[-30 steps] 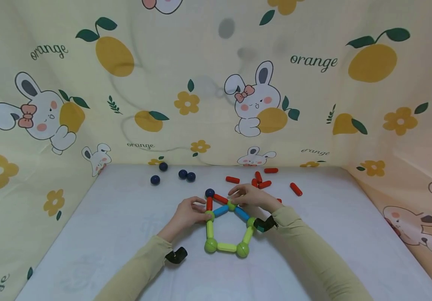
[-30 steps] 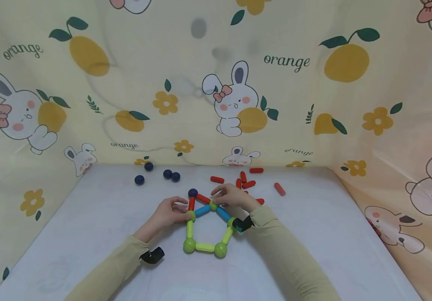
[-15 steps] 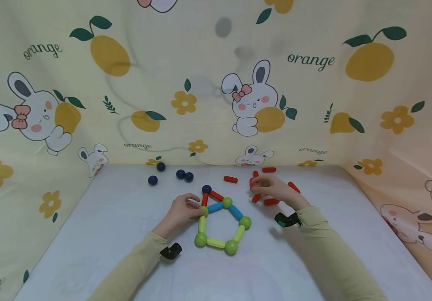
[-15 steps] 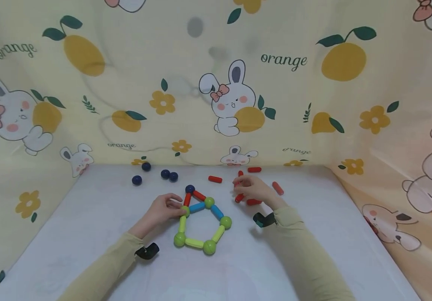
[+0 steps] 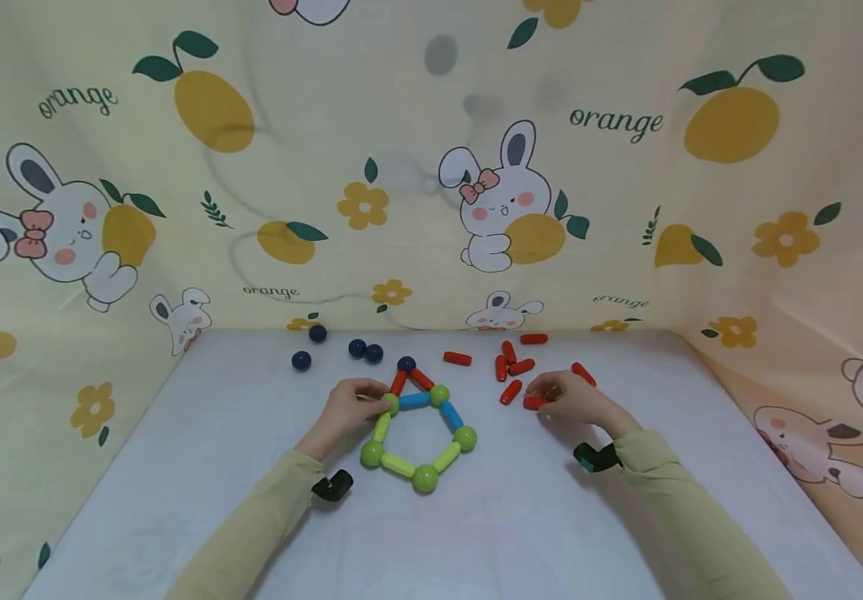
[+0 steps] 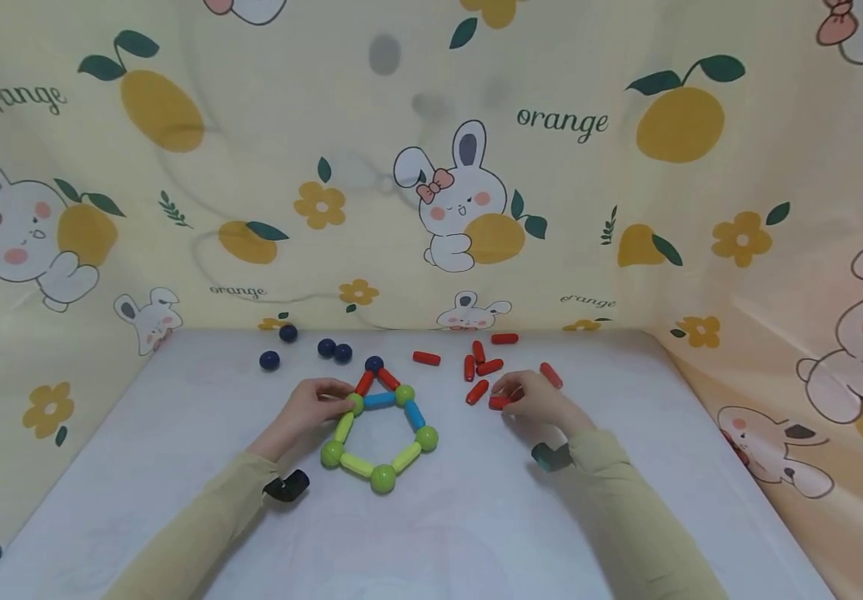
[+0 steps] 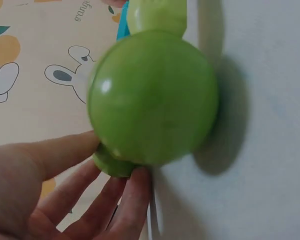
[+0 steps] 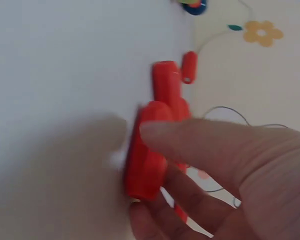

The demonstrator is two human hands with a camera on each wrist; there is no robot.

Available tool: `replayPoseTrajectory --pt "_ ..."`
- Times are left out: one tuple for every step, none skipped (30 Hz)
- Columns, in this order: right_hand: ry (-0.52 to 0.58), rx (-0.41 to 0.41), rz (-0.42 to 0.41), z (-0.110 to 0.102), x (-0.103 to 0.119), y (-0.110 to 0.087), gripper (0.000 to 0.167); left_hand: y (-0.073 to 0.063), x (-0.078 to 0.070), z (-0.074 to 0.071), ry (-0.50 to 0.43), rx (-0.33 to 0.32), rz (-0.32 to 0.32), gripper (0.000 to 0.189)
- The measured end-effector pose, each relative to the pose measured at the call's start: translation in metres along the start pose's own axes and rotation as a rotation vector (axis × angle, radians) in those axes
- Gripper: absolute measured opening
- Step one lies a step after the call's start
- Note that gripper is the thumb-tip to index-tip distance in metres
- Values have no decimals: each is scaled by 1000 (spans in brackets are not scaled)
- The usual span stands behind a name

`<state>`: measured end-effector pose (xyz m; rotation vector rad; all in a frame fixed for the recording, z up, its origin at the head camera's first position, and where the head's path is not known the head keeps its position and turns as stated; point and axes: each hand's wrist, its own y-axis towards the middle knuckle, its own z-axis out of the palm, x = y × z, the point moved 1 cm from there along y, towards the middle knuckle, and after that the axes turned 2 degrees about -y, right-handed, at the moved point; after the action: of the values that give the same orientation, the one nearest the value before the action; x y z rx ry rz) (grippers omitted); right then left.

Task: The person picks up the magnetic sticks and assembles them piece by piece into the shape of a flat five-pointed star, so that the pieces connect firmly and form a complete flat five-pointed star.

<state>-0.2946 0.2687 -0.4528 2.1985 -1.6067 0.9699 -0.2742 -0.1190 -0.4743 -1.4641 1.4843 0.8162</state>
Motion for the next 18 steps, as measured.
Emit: replayPoseTrajectory --pt "-18 -13 -8 1 -1 -1 25 0 -1 0 2 -2 -5 28" --pt "-29 -21 -22 2 -1 -1 24 0 -2 1 10 -5 0 29" --pt "-31 -31 -24 3 -1 -2 23 0 -2 1 14 -9 3 29" --pt "-32 -39 -28 4 -1 -3 23 0 -3 1 16 -13 7 30" --pt "-31 -48 -26 5 0 -4 22 0 -3 2 17 -17 10 30" --pt "-32 -53 -34 5 1 -5 22 0 -4 2 17 -19 12 30" --pt "-31 -53 -45 5 3 -6 22 0 -4 2 19 -22 18 30" --pt "-29 -53 -59 6 5 -7 22 0 -4 2 21 -25 23 30" --pt "-22 -57 -63 6 9 -8 22 0 -4 2 20 -26 24 30" --pt "-19 -58 -78 6 12 -9 23 0 -4 1 22 -25 26 29" --pt "-15 -61 -96 7 16 -10 24 1 -4 1 24 -22 27 29" --pt "-9 -62 -113 9 20 -11 26 1 -3 0 28 -17 33 28" --pt "-2 -62 -123 10 23 -11 27 1 -3 0 32 -10 39 28" --pt "5 -62 -135 12 27 -11 28 1 -3 0 35 0 43 27" --pt "14 -61 -141 14 30 -11 27 1 -3 1 40 12 50 27" --pt "20 -57 -151 17 32 -11 27 1 -4 1 41 26 53 27" --pt "31 -49 -162 19 35 -10 27 1 -4 2 40 43 60 27" --pt "40 -41 -169 22 37 -9 27 1 -5 3 41 59 63 27"
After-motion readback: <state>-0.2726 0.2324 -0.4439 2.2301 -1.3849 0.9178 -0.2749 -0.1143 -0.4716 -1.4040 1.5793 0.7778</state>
